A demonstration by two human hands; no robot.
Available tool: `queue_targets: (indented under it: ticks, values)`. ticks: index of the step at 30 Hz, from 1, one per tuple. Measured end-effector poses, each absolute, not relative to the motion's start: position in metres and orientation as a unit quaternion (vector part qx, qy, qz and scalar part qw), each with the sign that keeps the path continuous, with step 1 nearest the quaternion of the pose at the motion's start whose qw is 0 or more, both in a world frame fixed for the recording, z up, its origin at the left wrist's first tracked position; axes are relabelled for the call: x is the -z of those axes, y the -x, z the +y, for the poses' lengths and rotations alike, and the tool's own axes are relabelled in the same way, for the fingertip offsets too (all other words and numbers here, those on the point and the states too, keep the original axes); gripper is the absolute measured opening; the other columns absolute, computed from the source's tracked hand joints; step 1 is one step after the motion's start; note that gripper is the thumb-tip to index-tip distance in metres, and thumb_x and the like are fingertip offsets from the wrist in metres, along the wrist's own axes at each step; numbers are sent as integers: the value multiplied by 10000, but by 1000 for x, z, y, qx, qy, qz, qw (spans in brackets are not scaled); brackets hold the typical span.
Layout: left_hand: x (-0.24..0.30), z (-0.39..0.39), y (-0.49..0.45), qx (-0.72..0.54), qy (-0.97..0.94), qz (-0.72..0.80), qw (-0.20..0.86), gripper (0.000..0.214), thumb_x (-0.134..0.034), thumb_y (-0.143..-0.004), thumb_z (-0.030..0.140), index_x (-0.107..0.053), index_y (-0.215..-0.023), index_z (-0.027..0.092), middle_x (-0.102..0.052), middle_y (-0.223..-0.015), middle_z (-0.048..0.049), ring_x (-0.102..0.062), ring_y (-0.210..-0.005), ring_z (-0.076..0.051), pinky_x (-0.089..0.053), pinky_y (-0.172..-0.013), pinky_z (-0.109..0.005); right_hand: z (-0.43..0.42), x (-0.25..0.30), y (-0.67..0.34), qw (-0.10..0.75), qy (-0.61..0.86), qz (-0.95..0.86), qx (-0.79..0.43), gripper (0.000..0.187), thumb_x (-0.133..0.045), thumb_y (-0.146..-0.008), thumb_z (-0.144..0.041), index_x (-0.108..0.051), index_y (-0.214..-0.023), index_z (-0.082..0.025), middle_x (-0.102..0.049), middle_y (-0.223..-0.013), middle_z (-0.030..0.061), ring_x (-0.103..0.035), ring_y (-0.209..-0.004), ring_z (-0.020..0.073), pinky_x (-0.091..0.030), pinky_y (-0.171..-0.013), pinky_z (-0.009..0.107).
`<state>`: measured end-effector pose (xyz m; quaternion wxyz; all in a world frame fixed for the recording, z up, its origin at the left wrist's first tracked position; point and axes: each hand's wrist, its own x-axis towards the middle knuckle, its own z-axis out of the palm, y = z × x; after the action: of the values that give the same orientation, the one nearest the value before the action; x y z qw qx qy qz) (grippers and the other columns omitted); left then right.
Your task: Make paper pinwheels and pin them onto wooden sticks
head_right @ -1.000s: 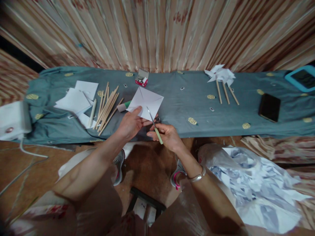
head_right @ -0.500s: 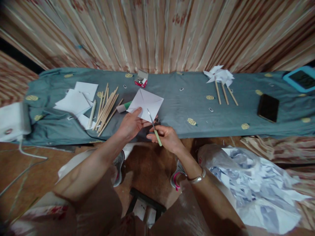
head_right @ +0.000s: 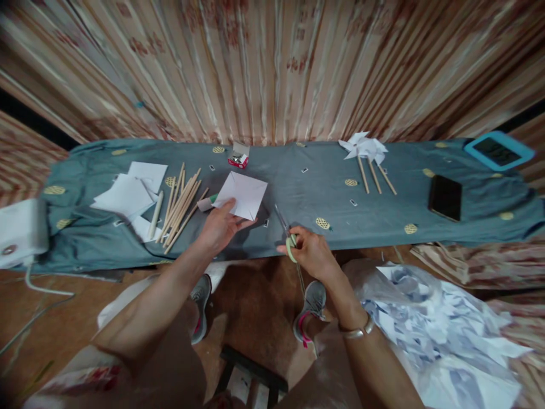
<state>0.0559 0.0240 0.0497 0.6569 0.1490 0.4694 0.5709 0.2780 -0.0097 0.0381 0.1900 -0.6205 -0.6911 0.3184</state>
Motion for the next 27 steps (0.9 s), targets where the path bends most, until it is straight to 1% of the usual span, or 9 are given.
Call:
queue_targets:
  ticks: [4, 7, 11, 15, 19, 22, 24, 26, 27]
  values:
    - [-45, 21, -67, -528, -154, 471, 689, 140, -531, -930, 181, -610, -1034, 132, -730, -913, -84, -721, -755, -195, -565, -909, -523, 3, -45, -288, 162, 676, -695, -184, 413, -706, -778, -396, -654, -1109, -155, -692, -670, 23, -673, -642, 215, -443, -623, 288]
    - [-45, 20, -73, -483, -144, 455, 734, 178, -482, -965, 208, -605, -1060, 122, -735, -878, -102, -736, -757, -222, -555, -919, -548, 13, -48, -289, 129, 701, -692, -112, 422, -676, -814, -348, -622, -1188, -160, -741, -783, 66, -716, -740, 256, -469, -659, 301]
    - [-45, 21, -82, -463, -102, 422, 772, 223, -429, -993, 238, -588, -1065, 99, -733, -873, -134, -749, -829, -246, -551, -953, -496, 25, -51, -286, 59, 725, -683, -60, 417, -635, -858, -345, -594, -1208, -122, -761, -871, 141, -732, -835, 314, -487, -702, 337]
    - [-45, 16, -93, -451, -72, 412, 789, 255, -396, -1010, 245, -588, -1042, 80, -724, -907, -153, -749, -860, -231, -548, -968, -433, 35, -53, -282, 22, 745, -666, -25, 393, -585, -896, -375, -595, -1188, -112, -759, -901, 191, -728, -878, 356, -493, -734, 380]
    - [-44, 1, -100, -403, -59, 408, 817, 289, -400, -1011, 226, -601, -856, 87, -733, -927, -183, -750, -879, -220, -563, -923, -354, 42, -49, -283, 25, 737, -675, -13, 306, -581, -899, -337, -618, -1126, -135, -757, -891, 187, -723, -861, 355, -488, -725, 386]
    - [-39, -14, -100, -376, -88, 406, 828, 241, -489, -977, 251, -642, -878, 93, -746, -944, -170, -752, -863, -224, -579, -863, -353, 44, -43, -285, 53, 724, -687, 1, 222, -579, -900, -336, -652, -1010, -157, -743, -844, 195, -713, -796, 339, -480, -687, 383]
    - [-35, -21, -96, -353, -160, 410, 826, 233, -594, -918, 323, -678, -926, 106, -750, -904, -146, -750, -792, -231, -591, -774, -356, 44, -37, -285, 73, 719, -691, 28, 219, -553, -914, -347, -663, -967, -165, -728, -790, 190, -696, -726, 316, -477, -655, 381]
    - [-31, -25, -90, -360, -281, 437, 775, 283, -665, -854, 406, -704, -931, 136, -734, -809, -99, -716, -649, -210, -582, -670, -348, 43, -32, -286, 95, 712, -693, 56, 247, -513, -935, -356, -672, -961, -168, -712, -751, 179, -675, -677, 288, -476, -629, 375]
    - [-30, -24, -85, -373, -358, 455, 725, 286, -668, -843, 423, -715, -926, 154, -720, -783, -79, -689, -601, -194, -572, -649, -345, 42, -30, -286, 105, 709, -694, 66, 263, -498, -942, -358, -677, -963, -166, -706, -742, 177, -667, -668, 279, -477, -622, 372]
